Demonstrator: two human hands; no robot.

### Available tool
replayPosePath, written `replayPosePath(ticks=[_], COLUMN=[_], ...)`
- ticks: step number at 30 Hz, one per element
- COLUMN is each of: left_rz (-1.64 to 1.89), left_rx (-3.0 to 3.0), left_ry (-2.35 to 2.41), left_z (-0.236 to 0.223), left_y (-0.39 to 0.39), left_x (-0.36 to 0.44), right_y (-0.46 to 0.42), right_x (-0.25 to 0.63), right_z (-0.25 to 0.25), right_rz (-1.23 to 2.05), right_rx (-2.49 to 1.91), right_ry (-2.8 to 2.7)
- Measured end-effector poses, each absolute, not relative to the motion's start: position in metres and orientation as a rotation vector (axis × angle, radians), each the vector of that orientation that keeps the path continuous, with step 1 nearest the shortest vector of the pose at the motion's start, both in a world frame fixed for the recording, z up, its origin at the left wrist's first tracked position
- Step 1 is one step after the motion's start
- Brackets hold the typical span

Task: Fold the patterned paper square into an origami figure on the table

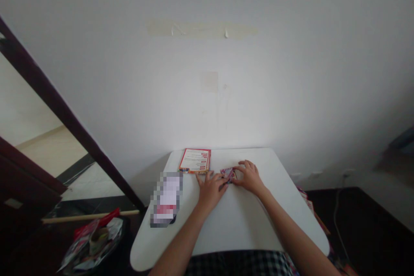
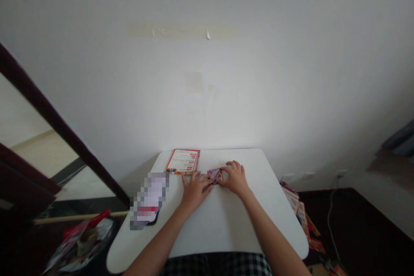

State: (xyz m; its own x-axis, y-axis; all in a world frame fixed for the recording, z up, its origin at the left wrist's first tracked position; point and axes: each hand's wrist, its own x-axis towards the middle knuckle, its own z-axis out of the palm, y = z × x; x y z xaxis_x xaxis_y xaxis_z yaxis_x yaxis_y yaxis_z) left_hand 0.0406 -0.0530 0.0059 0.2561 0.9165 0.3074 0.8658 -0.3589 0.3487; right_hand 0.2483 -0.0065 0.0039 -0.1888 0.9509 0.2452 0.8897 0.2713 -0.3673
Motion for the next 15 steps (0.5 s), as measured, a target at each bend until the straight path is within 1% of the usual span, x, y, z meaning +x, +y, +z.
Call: replayPosePath(ticks=[6,15], left_rz=[0.712,0.764], left_rx=[2.388,2.343], left_ry=[1.698,1.692], left_z=[0.003,0.000], left_y=[-0.050,-0.046], left_x=[0.039,0.038], right_y=[-0.009,-0.014], right_x=[0.251,0.250], right_z=[-0.005,-0.017], right_rz=[0.166,0.003], right_rx=[-1.611,-1.535], right_ry=[-2.120,-2.098])
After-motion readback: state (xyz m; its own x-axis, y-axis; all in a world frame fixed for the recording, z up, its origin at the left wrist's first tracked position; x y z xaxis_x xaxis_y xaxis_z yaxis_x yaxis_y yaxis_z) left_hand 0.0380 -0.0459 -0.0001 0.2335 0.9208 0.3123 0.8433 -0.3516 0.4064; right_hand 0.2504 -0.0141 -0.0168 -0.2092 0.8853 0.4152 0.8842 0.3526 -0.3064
